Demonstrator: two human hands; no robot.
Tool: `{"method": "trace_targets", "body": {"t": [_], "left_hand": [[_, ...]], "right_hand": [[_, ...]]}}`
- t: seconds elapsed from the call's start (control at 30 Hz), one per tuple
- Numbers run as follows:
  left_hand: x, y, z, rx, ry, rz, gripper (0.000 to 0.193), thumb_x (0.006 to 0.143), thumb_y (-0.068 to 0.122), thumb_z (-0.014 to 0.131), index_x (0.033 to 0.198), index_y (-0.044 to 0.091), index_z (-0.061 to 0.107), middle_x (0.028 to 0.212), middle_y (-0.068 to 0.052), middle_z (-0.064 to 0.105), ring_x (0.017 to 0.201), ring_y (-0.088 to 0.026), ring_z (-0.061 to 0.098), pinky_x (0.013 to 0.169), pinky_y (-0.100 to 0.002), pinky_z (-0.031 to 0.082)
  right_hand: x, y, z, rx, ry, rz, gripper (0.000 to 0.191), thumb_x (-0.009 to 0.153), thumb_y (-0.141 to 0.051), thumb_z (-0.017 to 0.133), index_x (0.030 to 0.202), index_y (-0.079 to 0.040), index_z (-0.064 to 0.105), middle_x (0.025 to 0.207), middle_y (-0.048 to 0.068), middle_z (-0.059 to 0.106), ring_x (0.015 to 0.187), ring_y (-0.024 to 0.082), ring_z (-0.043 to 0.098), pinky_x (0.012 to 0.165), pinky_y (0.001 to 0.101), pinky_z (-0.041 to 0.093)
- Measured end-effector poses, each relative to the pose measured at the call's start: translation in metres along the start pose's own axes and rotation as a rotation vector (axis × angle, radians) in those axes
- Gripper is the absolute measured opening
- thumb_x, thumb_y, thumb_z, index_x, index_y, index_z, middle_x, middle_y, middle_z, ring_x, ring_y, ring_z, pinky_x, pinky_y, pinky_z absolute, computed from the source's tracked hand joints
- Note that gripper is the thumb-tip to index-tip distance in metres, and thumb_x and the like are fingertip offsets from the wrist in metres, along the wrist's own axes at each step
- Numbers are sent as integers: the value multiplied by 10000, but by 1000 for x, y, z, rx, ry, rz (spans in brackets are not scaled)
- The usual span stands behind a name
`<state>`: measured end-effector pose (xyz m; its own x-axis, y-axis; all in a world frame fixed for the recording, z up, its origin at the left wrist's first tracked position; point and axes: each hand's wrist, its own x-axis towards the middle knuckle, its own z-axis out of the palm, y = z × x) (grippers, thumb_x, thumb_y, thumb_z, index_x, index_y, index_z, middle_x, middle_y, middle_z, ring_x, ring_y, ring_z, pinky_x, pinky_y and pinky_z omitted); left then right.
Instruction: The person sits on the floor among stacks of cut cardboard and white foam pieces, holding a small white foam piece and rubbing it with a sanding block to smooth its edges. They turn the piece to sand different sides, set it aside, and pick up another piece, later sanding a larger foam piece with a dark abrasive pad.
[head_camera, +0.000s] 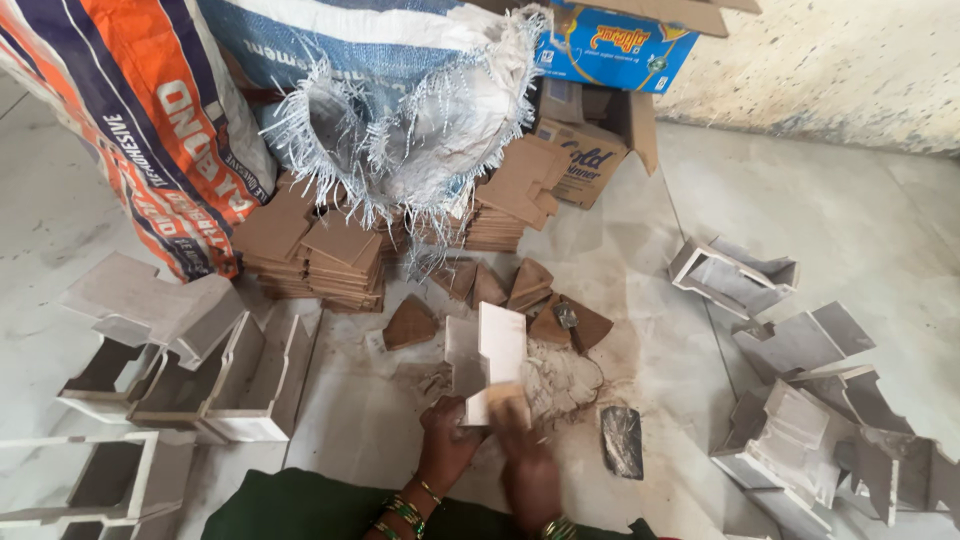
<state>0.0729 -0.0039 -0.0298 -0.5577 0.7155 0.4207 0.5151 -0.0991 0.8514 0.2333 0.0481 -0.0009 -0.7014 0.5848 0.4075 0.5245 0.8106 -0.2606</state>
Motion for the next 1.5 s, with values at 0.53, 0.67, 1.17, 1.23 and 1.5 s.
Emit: {"method": "trace_targets", "body": {"t": [0.53, 0.67, 1.17, 1.23, 1.5], "left_hand": [[1, 4, -15, -458, -124, -443, 406, 700, 62, 866, 1079, -17, 742, 979, -97, 808, 880, -142, 746, 816, -302, 595], [1, 11, -24, -496, -85, -363, 367, 728, 34, 825, 1085, -22, 759, 970, -74, 811, 853, -128, 742, 780, -297, 604], [-7, 20, -46, -799, -158, -564, 280, 831, 113, 772, 1068, -34, 779, 915, -57, 798, 786, -121, 704, 706, -300, 565], [-8, 12, -40, -823, -129, -498, 279, 822, 116, 782, 1059, -32, 792, 934, -50, 815, 828, -111, 722, 750, -294, 577], [-1, -10, -25, -609, -174, -556, 333, 727, 124, 890, 1028, -3, 825, 905, -93, 848, 843, -143, 772, 786, -312, 611]], "right_hand": [[20, 13, -39, -94, 133, 12, 670, 721, 56, 586, 1357, -146, 643, 1389, 87, 641, 918, 322, 715, 693, 381, 584], [20, -18, -57, -43, -4, -105, 694, 711, 48, 588, 1372, -159, 643, 1399, 66, 654, 1025, 314, 650, 852, 419, 546], [15, -19, -59, 125, -282, -128, 821, 815, -267, 789, 1535, -101, 432, 1566, 193, 437, 1321, 451, 439, 1081, 551, 394], [18, -10, -44, 75, -231, -200, 807, 789, -277, 802, 1499, -85, 469, 1539, 209, 461, 1280, 463, 480, 1045, 555, 423], [31, -23, -21, -191, 168, -276, 357, 951, -214, 647, 1291, -145, 732, 1265, 109, 725, 1049, 315, 689, 827, 418, 583]]}}
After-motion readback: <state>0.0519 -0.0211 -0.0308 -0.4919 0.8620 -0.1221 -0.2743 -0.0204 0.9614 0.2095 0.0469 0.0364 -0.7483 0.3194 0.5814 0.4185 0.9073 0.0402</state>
